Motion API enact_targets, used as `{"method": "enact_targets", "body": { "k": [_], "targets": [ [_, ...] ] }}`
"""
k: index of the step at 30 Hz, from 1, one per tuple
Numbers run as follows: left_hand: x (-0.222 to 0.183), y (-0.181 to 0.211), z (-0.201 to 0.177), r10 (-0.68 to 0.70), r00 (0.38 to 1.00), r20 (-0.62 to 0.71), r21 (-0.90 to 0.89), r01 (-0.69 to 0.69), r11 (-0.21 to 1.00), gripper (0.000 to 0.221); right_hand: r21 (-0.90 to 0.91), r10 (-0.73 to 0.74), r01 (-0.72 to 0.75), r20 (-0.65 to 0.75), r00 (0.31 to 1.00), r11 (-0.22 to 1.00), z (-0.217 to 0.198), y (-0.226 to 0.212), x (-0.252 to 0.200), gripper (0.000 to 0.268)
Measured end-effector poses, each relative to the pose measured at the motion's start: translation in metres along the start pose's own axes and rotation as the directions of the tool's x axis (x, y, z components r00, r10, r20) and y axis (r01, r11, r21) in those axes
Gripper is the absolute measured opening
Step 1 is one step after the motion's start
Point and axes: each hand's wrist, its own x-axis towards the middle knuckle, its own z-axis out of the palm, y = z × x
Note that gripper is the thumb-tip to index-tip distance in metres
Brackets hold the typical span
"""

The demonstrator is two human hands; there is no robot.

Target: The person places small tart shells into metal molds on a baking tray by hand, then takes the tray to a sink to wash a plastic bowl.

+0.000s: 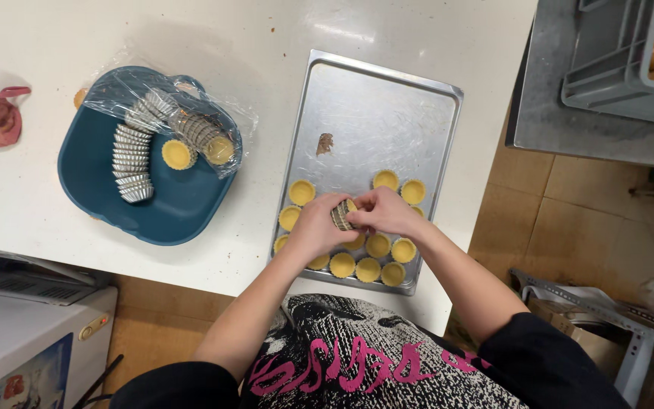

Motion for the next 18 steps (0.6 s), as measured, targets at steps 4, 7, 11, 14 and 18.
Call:
{"method": "enact_targets", "body": {
  "k": [4,7,11,14,18],
  "targets": [
    [0.000,-0.005,-0.008,-0.055,0.998,0.024,-0.034,0.056,0.998,0.056,0.055,0.029,-0.030,0.020,0.999,0.998,0.004,-0.009,0.010,0.029],
    [-0.001,-0.008,-0.014,-0.077,0.997,-0.014,0.004,0.077,0.997,0.062,0.053,0.020,-0.022,0.037,0.999,0.998,0.007,-0.010,0.014,0.027],
    [0.000,-0.003,-0.023,-0.002,1.000,-0.010,0.048,0.002,0.999,0.063,-0.112,-0.145,0.145,0.006,0.989,0.983,0.007,0.003,0.023,0.029],
    [0.001,-0.002,-0.031,-0.152,0.987,0.054,0.003,0.152,0.988,0.061,0.170,-0.032,0.032,-0.005,0.999,0.985,-0.001,0.012,0.020,0.033],
    [0.000,-0.022,-0.039,-0.139,0.984,-0.113,-0.030,0.137,0.990,0.064,0.103,0.110,-0.092,-0.183,0.977,0.990,-0.028,0.001,0.033,0.041]
  ]
}}
